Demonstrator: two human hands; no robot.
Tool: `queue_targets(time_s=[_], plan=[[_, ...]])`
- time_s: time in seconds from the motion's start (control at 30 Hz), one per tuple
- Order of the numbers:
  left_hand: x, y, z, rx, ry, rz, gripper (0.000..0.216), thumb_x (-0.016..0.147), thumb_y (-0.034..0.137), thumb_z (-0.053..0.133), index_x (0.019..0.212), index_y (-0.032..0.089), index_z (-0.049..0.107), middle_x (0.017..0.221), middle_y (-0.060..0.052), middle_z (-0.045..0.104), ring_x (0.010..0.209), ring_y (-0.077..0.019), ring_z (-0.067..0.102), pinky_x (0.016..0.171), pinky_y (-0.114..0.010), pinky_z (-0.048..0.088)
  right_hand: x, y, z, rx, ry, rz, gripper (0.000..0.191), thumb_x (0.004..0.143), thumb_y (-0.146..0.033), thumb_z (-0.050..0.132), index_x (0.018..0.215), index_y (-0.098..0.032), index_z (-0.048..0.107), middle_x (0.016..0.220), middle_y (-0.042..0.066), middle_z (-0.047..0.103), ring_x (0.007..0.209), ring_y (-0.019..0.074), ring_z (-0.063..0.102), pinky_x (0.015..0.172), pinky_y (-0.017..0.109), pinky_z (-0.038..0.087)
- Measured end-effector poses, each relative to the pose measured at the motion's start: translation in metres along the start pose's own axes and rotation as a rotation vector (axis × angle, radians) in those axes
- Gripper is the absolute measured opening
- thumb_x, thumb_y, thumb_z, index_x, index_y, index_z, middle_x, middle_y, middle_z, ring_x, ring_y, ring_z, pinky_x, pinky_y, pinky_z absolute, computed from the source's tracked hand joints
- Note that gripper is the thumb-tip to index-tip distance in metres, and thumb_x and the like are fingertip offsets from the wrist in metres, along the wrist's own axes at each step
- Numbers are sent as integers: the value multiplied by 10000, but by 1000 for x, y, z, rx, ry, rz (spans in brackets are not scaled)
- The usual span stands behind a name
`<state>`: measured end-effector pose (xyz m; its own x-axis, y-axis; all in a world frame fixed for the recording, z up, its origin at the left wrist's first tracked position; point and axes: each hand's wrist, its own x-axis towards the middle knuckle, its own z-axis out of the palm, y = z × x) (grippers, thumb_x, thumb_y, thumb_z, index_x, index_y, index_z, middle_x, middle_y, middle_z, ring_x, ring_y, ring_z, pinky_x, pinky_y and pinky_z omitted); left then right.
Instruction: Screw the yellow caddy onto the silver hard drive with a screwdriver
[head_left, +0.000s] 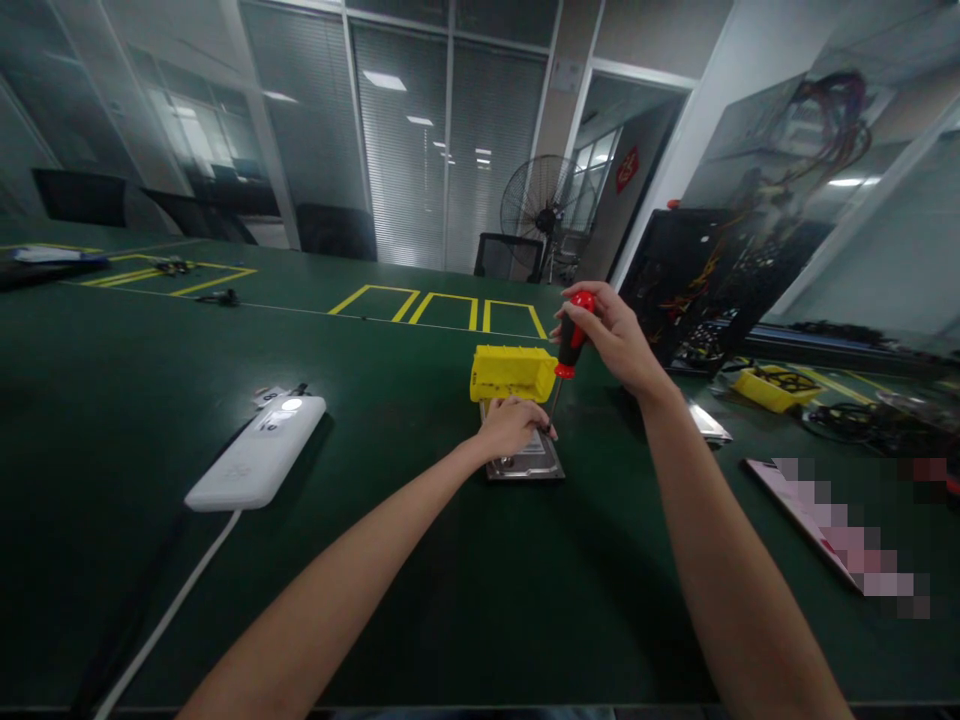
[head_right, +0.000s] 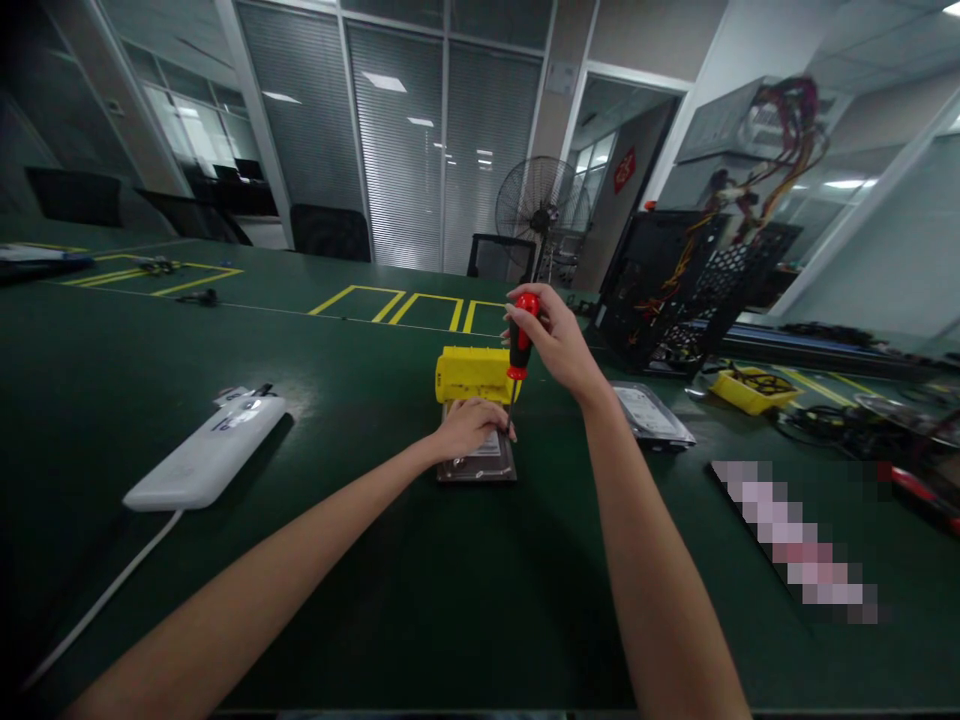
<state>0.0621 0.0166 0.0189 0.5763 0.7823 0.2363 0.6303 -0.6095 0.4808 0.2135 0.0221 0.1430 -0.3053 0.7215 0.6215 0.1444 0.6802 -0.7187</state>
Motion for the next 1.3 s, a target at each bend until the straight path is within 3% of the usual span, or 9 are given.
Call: queue_targets(time_s=[0.37,0.57,1.3], plan=[[-1,4,-4,27,-26,-18,362,840,110,365,952,263,673,1193,53,615,1147,-221,470,926,-399,311,2,3,1,-16,25,-9,252,782,-350,641,991,-243,550,865,-11,563,664,108,632,643,256,574],[-1,4,-5,41,-52,-19,301,895,199,380,1000,259,656,1218,34,603,1173,-236,454,938,-424,320,1,2,0,-14,39,-9,253,787,-379,631,987,-244,554,871,-4,569,656,107,634,639,259,577],[0,2,-3,5,-20,-14,256,892,243,427,947,289,672,1155,54,629,1134,-243,470,943,-439,303,1,9,-5,25,95,17,286,779,-414,634,990,-238,555,815,-15,557,623,94,613,629,256,576]])
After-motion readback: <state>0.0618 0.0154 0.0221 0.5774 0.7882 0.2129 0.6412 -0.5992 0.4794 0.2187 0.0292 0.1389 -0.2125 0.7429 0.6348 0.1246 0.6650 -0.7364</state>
